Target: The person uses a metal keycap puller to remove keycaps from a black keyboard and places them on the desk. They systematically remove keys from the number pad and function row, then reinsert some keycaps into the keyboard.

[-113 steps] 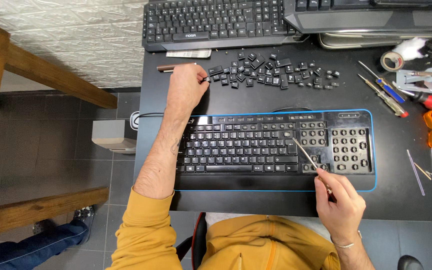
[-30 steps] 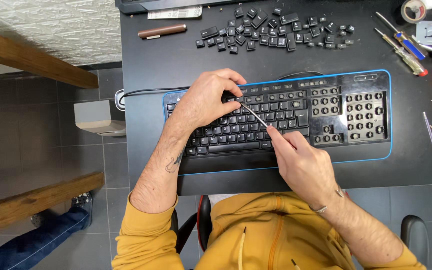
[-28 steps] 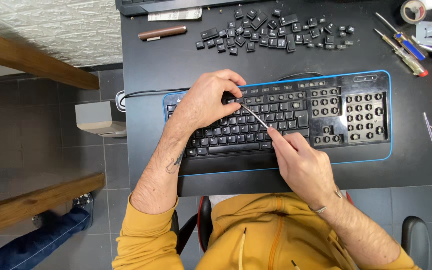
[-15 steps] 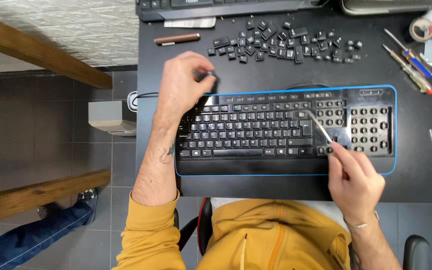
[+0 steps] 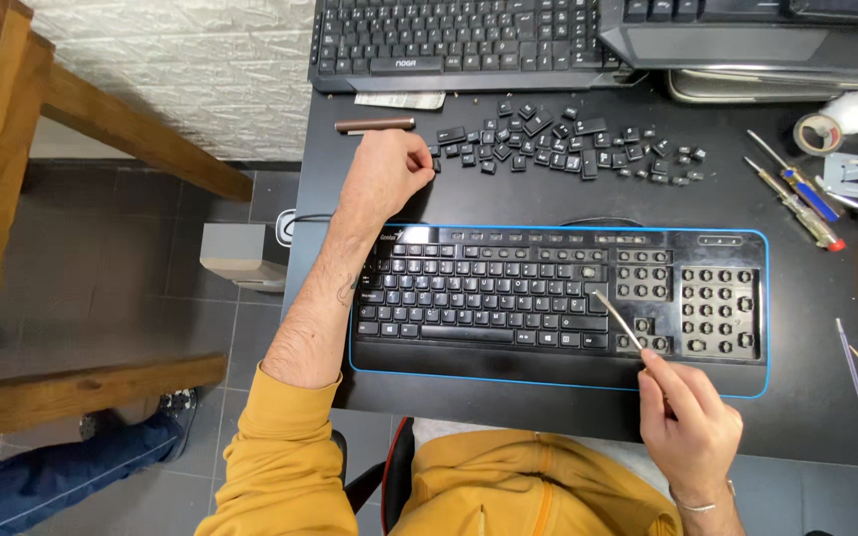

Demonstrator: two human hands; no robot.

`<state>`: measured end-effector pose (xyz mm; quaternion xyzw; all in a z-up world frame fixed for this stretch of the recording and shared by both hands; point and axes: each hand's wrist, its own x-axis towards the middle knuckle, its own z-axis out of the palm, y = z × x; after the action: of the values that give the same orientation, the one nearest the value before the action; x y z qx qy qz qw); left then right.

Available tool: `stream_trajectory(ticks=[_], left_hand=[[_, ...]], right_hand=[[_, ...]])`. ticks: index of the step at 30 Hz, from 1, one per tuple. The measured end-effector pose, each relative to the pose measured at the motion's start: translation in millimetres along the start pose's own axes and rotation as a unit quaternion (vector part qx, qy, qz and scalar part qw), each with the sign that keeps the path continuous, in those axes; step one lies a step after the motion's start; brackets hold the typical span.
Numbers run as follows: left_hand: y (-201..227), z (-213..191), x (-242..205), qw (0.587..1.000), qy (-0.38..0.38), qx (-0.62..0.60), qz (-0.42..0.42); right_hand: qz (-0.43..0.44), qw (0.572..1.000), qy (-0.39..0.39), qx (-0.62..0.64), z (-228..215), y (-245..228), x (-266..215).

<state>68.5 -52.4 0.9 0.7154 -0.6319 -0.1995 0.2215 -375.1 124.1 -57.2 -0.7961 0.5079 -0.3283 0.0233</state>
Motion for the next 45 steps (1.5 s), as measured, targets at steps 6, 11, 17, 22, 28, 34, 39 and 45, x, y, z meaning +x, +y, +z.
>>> stream_trajectory(ticks=[6,11,17,22,28,34,39,45], left_hand=[[-6.9,10.0,13.5,0.999,-0.015,0.028,0.010],[-0.4,3.6,12.6,0.999,-0.016,0.019,-0.047],[0.2,-1.7,10.6,0.999,-0.010,0.011,-0.032],[0.2,-2.1,10.9,0.999,-0.015,0.008,-0.030],[-2.4,3.0,11.4,0.999,-0.002,0.031,0.007],[82.2,-50.7,-40.0,0.997,0.041,-0.060,-0.027],[97.7,-25.1,-67.6,0.998,-0.009,-0.069,-0.010],[95.8,-7.9,-77.1,0.988,-0.081,-0.104,0.077]], right_hand=[[-0.011,1.000,-0.004,-0.003,-2.0,-3.9,5.3],[-0.019,1.000,-0.011,0.008,-2.3,-2.3,5.1],[-0.026,1.000,0.000,0.018,-1.1,-1.6,6.2],[-0.020,1.000,0.004,0.023,-2.9,-5.0,9.2],[-0.014,0.999,0.012,0.027,-5.4,-7.4,10.4],[-0.004,1.000,0.003,0.031,-6.2,-6.8,12.8],[-0.008,0.999,0.010,0.034,-6.4,-11.1,17.4],[-0.001,0.999,-0.001,0.034,-9.5,-13.0,21.3]])
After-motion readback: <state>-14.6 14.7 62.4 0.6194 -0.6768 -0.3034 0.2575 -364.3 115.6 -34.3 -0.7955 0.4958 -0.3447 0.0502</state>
